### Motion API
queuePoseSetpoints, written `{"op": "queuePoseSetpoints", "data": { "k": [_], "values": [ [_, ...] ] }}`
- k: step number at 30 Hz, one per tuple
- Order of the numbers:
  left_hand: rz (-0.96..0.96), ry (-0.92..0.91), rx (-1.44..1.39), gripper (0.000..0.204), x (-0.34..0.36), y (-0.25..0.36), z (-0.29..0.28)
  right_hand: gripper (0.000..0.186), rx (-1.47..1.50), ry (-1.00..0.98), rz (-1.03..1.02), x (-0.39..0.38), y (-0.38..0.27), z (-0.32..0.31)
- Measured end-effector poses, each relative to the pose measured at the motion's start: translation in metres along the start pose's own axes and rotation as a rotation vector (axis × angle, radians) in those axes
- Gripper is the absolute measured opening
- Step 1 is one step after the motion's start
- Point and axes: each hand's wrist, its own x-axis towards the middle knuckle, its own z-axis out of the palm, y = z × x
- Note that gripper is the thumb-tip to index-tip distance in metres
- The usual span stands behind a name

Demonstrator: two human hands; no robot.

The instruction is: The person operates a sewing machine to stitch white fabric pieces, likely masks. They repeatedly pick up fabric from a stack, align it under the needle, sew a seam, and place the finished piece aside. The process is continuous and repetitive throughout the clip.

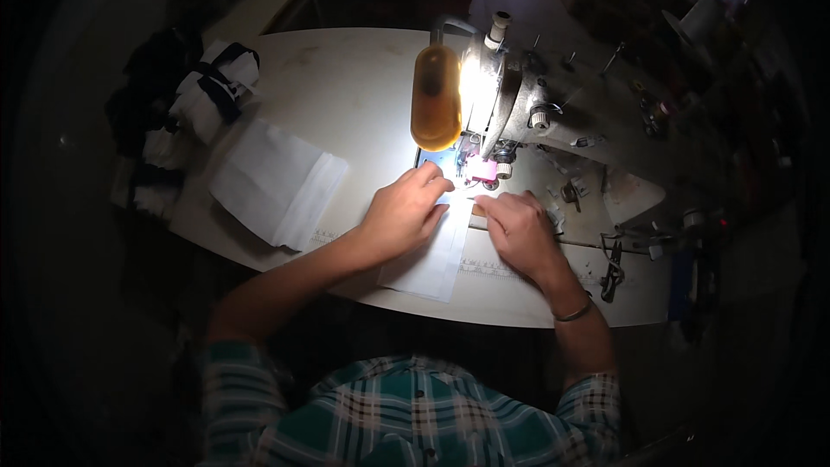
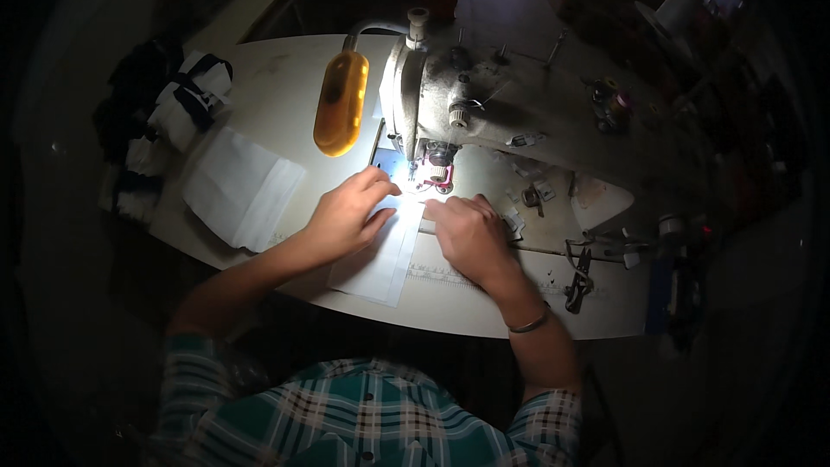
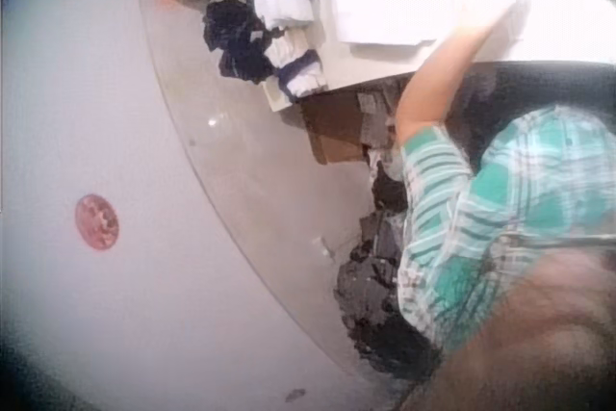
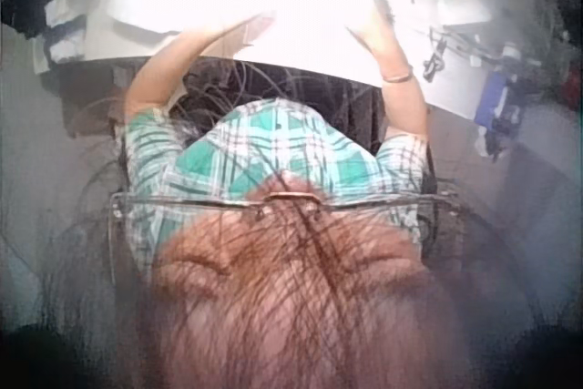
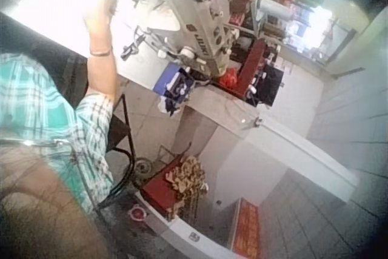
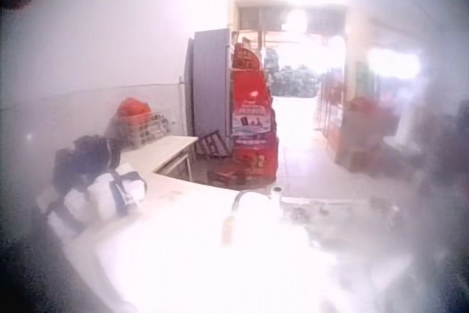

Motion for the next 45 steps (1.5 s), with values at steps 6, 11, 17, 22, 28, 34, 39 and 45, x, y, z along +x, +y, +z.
{"op": "queuePoseSetpoints", "data": {
  "k": [6, 11, 17, 22, 28, 34, 39, 45],
  "values": [
    [-0.218, -0.101, -0.119, 0.024, 0.005, -0.029, 0.007, 0.028, -0.007, -0.079, -0.111, 0.002, -0.007, 0.004],
    [-0.228, -0.042, -0.247, 0.017, -0.007, -0.037, 0.001, 0.030, -0.094, -0.061, -0.159, 0.002, -0.006, 0.012],
    [0.060, 0.076, -0.198, 0.011, 0.002, -0.033, -0.012, 0.033, -0.090, -0.046, -0.160, 0.002, -0.006, 0.015],
    [-0.098, -0.026, -0.211, 0.013, 0.014, -0.026, 0.008, 0.028, -0.088, -0.042, -0.158, 0.003, -0.007, 0.014],
    [-0.236, 0.011, -0.220, 0.018, 0.016, -0.021, 0.026, 0.025, -0.079, -0.050, -0.146, 0.003, -0.008, 0.013],
    [-0.291, -0.035, -0.082, 0.019, 0.018, -0.019, 0.031, 0.024, -0.073, -0.057, -0.140, 0.003, -0.010, 0.012],
    [-0.303, -0.034, -0.032, 0.020, 0.019, -0.016, 0.030, 0.025, -0.038, -0.067, -0.187, 0.002, -0.006, 0.010],
    [-0.287, -0.056, -0.065, 0.020, 0.022, -0.017, 0.028, 0.028, -0.061, 0.026, -0.172, 0.002, -0.004, 0.005]
  ]
}}
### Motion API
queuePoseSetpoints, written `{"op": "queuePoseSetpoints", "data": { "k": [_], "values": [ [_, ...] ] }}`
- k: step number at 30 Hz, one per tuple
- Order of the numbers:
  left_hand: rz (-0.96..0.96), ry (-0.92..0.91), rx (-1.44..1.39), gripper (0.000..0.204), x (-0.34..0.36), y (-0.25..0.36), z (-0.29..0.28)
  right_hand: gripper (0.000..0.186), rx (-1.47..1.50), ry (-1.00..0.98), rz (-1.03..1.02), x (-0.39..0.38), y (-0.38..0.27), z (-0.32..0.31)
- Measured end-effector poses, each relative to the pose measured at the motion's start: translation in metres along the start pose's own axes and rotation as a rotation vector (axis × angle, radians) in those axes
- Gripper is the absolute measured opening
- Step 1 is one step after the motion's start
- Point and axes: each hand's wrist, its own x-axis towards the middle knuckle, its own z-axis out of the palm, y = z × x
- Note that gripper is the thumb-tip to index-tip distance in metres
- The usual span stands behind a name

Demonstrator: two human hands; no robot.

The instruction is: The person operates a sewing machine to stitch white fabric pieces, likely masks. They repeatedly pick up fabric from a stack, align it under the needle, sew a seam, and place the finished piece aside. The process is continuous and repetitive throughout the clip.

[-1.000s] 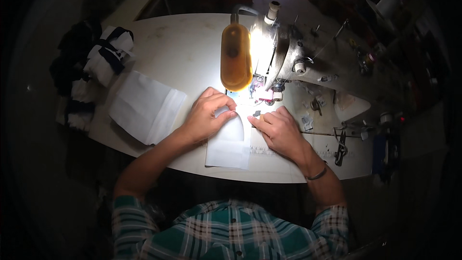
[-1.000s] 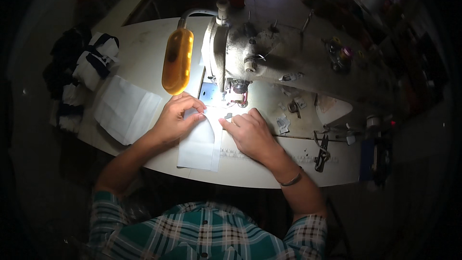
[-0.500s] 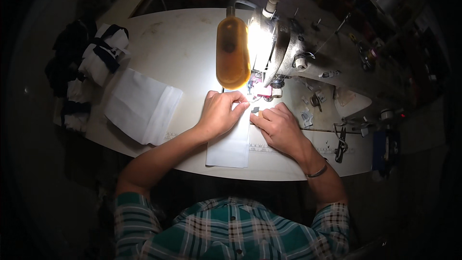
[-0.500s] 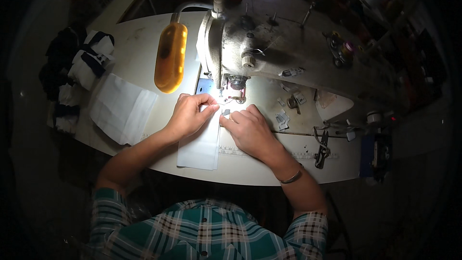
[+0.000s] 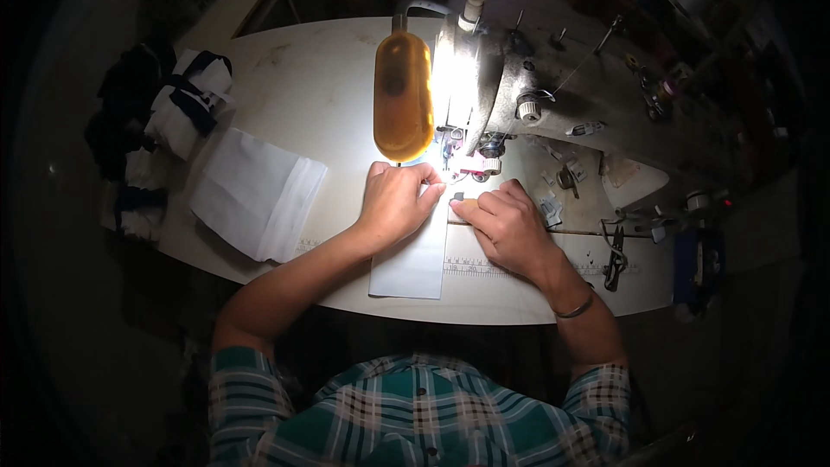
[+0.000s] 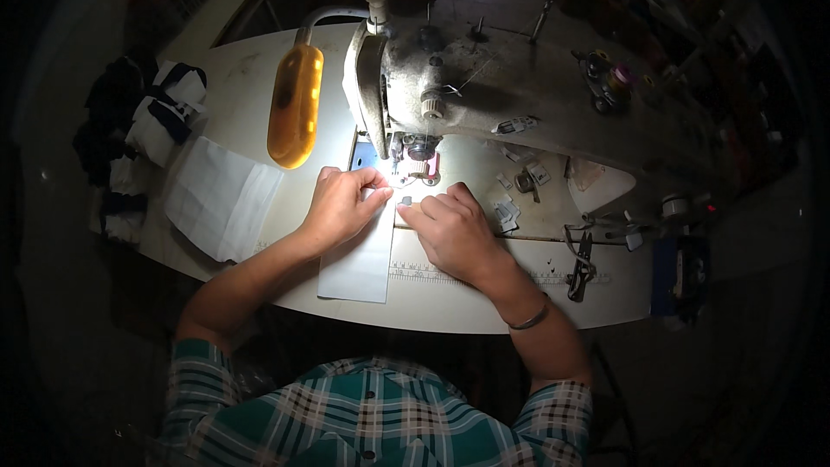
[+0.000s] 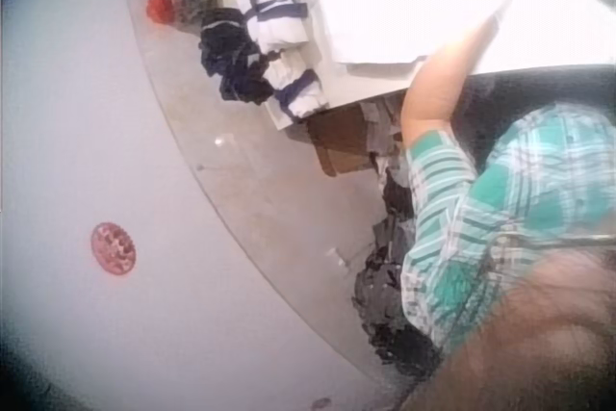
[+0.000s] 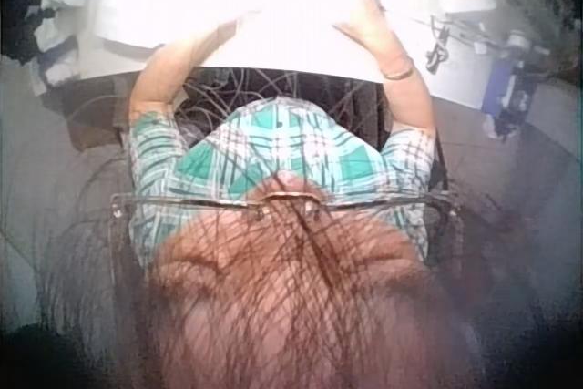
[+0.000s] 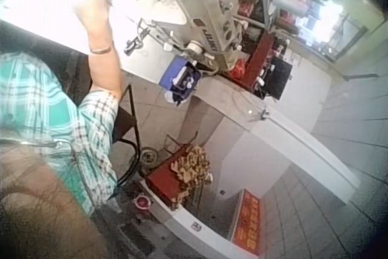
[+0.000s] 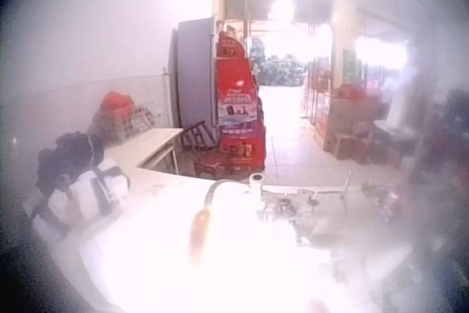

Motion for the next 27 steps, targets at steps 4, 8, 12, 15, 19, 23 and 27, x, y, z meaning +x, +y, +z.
{"op": "queuePoseSetpoints", "data": {
  "k": [4, 8, 12, 15, 19, 23, 27],
  "values": [
    [0.003, -0.014, -0.005, 0.020, 0.001, -0.004, 0.000, 0.032, -0.041, 0.003, -0.011, 0.002, -0.001, 0.007],
    [-0.063, -0.149, 0.059, 0.019, 0.007, 0.005, -0.010, 0.033, -0.063, -0.064, 0.012, 0.000, -0.003, 0.010],
    [0.431, 0.191, 0.364, 0.017, -0.010, 0.000, -0.005, 0.033, -0.108, -0.082, 0.019, 0.000, -0.004, 0.009],
    [0.638, 0.035, 0.353, 0.026, -0.034, -0.009, -0.014, 0.032, -0.161, -0.056, 0.013, 0.000, -0.004, 0.011],
    [0.611, 0.018, 0.250, 0.033, -0.042, -0.015, -0.016, 0.037, -0.215, -0.096, 0.059, -0.002, -0.002, 0.015],
    [0.590, 0.048, 0.218, 0.034, -0.030, -0.017, -0.011, 0.039, -0.269, -0.081, 0.089, 0.001, 0.005, 0.019],
    [0.567, 0.083, 0.205, 0.033, -0.024, -0.020, -0.004, 0.041, -0.275, -0.089, 0.121, 0.005, 0.006, 0.020]
  ]
}}
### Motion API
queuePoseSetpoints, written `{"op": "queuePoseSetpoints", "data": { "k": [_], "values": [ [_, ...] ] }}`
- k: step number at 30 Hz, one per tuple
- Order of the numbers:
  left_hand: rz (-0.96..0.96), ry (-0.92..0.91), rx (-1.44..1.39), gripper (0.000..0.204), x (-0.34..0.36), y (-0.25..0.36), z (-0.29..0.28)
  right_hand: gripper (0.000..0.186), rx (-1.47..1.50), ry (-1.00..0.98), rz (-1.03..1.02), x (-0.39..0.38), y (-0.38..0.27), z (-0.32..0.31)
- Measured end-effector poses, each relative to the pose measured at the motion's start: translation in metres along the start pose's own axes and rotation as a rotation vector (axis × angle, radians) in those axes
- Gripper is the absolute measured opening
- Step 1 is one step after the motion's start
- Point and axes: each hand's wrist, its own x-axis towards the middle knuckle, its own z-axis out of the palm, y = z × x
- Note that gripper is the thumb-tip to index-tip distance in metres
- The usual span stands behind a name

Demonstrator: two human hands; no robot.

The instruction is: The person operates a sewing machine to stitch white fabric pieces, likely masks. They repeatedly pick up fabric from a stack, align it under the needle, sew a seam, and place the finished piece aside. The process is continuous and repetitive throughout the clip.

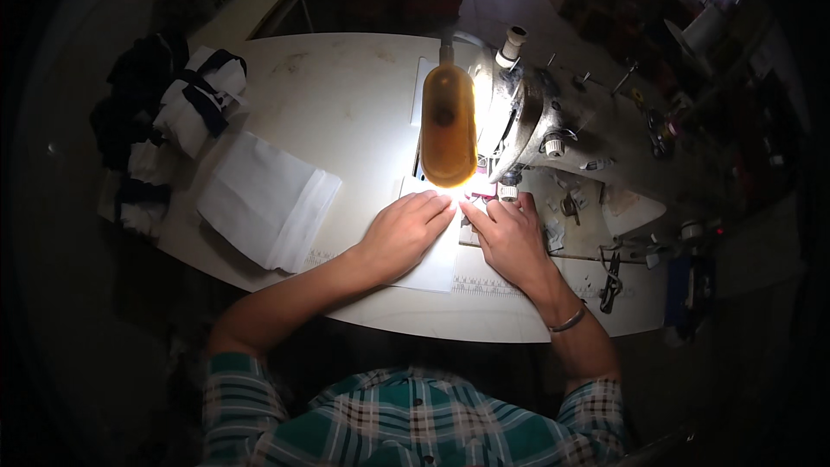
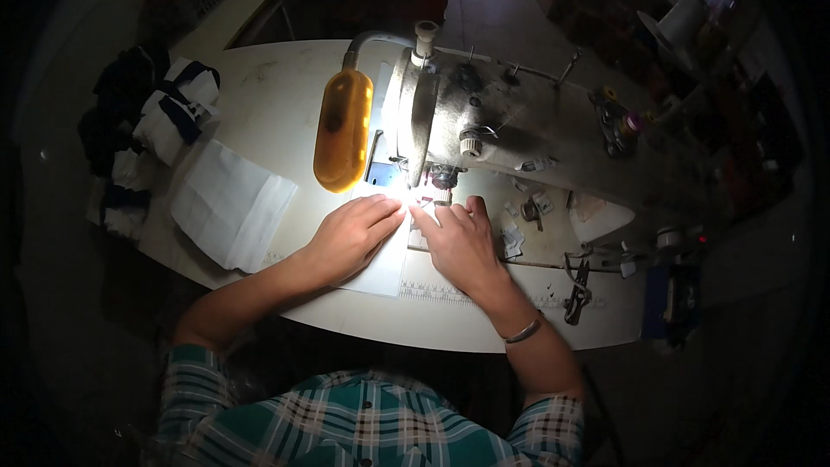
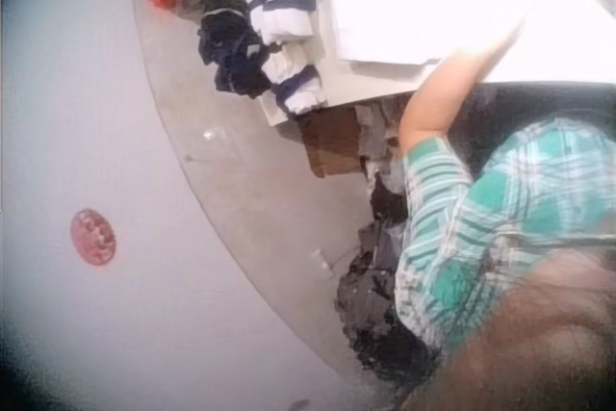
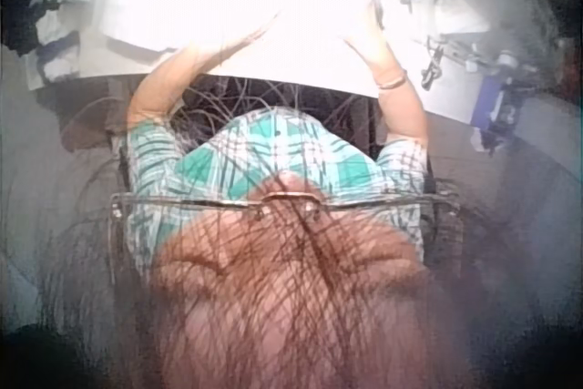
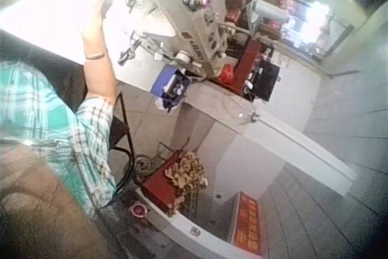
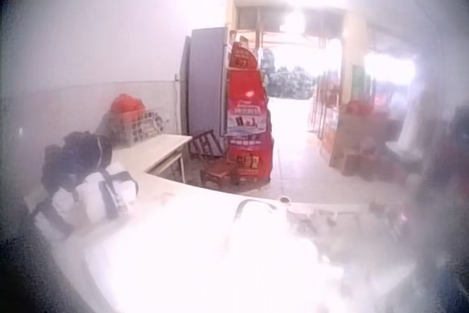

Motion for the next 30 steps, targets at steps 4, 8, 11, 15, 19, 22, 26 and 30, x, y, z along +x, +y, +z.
{"op": "queuePoseSetpoints", "data": {
  "k": [4, 8, 11, 15, 19, 22, 26, 30],
  "values": [
    [-0.012, 0.009, -0.014, 0.032, 0.002, -0.001, 0.003, 0.042, -0.010, -0.011, 0.017, 0.001, -0.001, -0.002],
    [-0.029, 0.018, -0.004, 0.031, 0.001, -0.001, 0.005, 0.042, -0.014, -0.012, 0.009, 0.003, -0.002, -0.006],
    [-0.037, 0.006, -0.013, 0.031, 0.001, -0.002, 0.005, 0.042, -0.020, -0.001, -0.011, 0.002, 0.000, -0.005],
    [-0.027, 0.018, -0.015, 0.034, 0.002, -0.005, 0.006, 0.042, -0.023, -0.011, -0.020, 0.003, -0.001, -0.006],
    [-0.002, 0.045, -0.015, 0.033, 0.004, -0.011, 0.009, 0.041, -0.023, -0.009, -0.023, 0.004, 0.000, -0.007],
    [-0.092, 0.065, -0.052, 0.033, 0.008, -0.008, 0.002, 0.039, 0.009, -0.010, -0.023, 0.004, 0.000, -0.007],
    [-0.159, 0.054, -0.041, 0.031, 0.004, 0.006, -0.010, 0.037, 0.049, -0.004, -0.026, 0.002, 0.002, -0.007],
    [-0.093, -0.093, -0.169, 0.028, -0.011, 0.028, -0.027, 0.037, 0.086, -0.029, -0.011, 0.003, 0.001, -0.010]
  ]
}}
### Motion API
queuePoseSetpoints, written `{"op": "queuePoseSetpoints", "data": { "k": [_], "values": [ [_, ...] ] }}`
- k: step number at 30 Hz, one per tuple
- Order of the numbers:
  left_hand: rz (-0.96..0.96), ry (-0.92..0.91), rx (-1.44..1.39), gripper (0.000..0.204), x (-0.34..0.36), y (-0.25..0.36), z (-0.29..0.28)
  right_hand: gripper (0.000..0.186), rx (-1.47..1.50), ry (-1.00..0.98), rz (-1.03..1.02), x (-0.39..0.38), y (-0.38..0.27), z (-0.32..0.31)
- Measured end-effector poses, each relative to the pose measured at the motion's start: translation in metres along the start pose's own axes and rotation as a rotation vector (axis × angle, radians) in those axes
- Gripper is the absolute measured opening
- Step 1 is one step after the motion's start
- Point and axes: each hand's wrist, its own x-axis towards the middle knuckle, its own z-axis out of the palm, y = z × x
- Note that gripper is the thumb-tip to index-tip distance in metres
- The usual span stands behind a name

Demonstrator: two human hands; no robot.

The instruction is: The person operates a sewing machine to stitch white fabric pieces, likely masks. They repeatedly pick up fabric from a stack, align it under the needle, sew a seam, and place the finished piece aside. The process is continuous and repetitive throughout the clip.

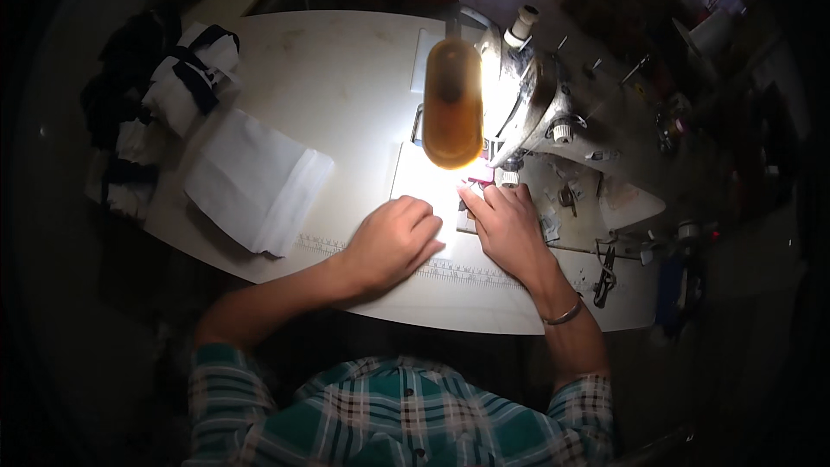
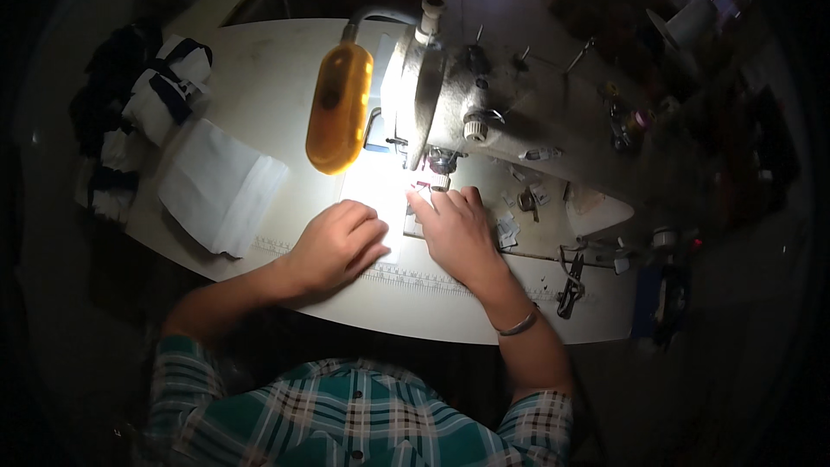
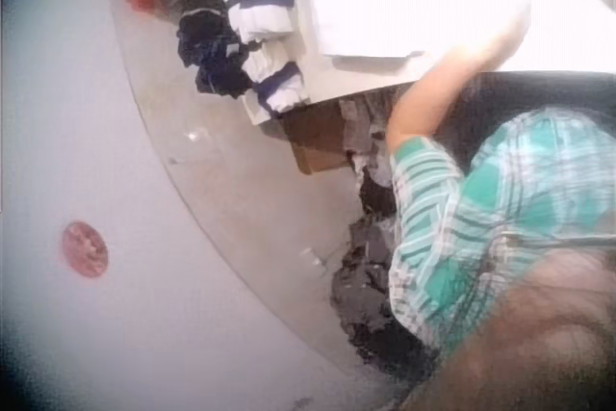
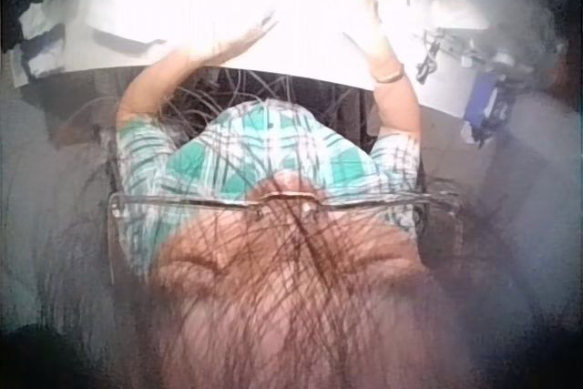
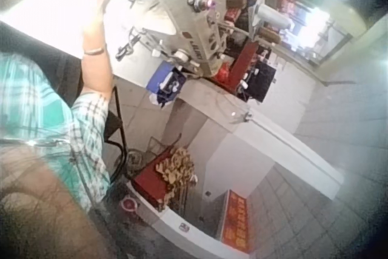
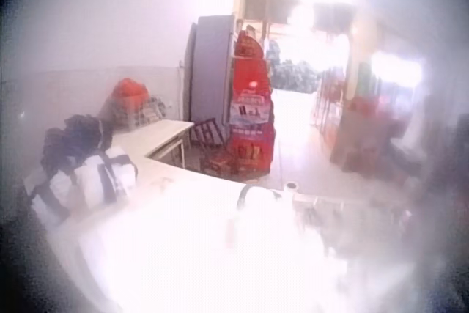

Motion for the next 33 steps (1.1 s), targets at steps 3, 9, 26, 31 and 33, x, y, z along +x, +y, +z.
{"op": "queuePoseSetpoints", "data": {
  "k": [3, 9, 26, 31, 33],
  "values": [
    [0.129, -0.024, -0.038, 0.027, -0.011, 0.005, 0.004, 0.039, 0.009, -0.001, 0.001, -0.001, 0.000, -0.001],
    [0.299, -0.039, 0.104, 0.031, -0.016, -0.007, -0.002, 0.043, 0.002, 0.013, -0.023, -0.005, -0.001, -0.001],
    [0.262, -0.039, 0.089, 0.030, -0.008, -0.011, -0.003, 0.043, 0.022, -0.005, -0.081, -0.006, -0.003, -0.007],
    [0.220, -0.010, 0.077, 0.029, -0.005, -0.016, 0.002, 0.042, 0.022, -0.005, -0.083, -0.008, -0.003, -0.005],
    [0.214, 0.003, 0.080, 0.029, -0.003, -0.019, 0.002, 0.041, 0.030, 0.000, -0.087, -0.008, -0.002, -0.005]
  ]
}}
